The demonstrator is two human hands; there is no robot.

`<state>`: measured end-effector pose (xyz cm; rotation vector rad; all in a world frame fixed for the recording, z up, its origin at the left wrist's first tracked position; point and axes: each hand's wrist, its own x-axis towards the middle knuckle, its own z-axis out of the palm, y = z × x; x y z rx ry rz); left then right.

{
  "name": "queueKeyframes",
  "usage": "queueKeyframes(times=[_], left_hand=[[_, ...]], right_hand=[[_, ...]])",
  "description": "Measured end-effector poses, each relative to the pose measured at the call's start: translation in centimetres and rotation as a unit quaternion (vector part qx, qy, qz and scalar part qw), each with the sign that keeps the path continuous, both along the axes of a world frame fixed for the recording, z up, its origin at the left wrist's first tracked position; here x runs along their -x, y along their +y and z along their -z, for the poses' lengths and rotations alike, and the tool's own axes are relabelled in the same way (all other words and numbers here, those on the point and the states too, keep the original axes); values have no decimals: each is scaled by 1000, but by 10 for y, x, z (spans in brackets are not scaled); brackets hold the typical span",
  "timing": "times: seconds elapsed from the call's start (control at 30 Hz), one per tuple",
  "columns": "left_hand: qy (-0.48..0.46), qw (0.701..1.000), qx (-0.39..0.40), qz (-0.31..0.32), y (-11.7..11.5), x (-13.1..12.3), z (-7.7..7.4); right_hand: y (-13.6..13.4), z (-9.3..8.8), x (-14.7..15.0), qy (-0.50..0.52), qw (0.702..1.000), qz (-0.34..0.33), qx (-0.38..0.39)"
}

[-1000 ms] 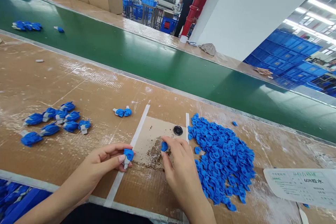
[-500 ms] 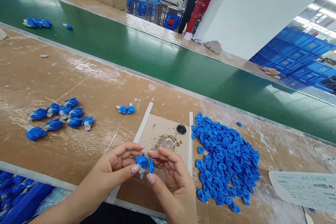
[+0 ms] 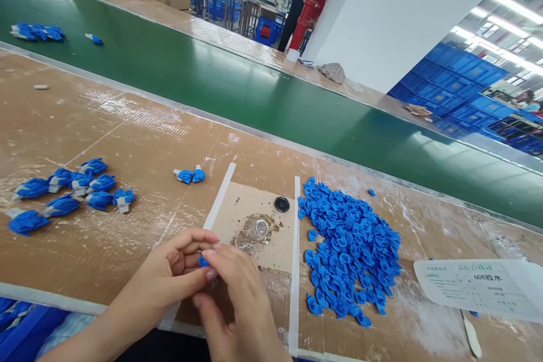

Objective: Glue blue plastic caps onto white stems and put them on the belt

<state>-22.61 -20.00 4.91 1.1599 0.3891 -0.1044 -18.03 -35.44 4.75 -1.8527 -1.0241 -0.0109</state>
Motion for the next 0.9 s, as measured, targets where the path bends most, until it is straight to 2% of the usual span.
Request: queueKeyframes(times=[0.03,0.1,0.17,0.2,0.23,0.3,0.37,0.4,0.47,0.53,0.6,0.67,0.77,0.9], left_hand=[[4,1000,-26,3,3,1,1],[7,994,-110,-10,14,4,5],[-10,964,-261,-42,29,8,9],[-30,930,-361,-56,38,10,11],[-58,880,-468,-62,48,11,13],[-111,741,-661,-36,67,11,14],[-127,608,-784,16,84,10,13],[-118,561,-818,38,92,10,12],[-90,506,-856,56,105,10,8],[-83,488,-868,43,116,9,2],[-107,496,-861,30,123,5,-6],[-149,515,-843,46,127,-6,-14],[-207,525,-818,111,131,-34,-22],[-252,563,-759,210,134,-77,-22]], right_hand=[[-6,-2,-7,-9,1000,-6,18],[-26,-3,-28,-36,996,54,63],[-52,1,-55,-85,970,201,111],[-65,4,-69,-109,950,255,142],[-76,7,-82,-116,934,276,195],[-90,14,-100,-124,912,279,274],[-93,18,-109,-127,904,263,311],[-92,20,-111,-129,904,258,316],[-88,21,-111,-133,902,257,321],[-84,20,-109,-135,897,266,325],[-82,19,-108,-134,896,273,324],[-82,18,-107,-117,909,257,306],[-85,20,-104,-91,936,210,268],[-95,31,-102,-150,936,176,264]])
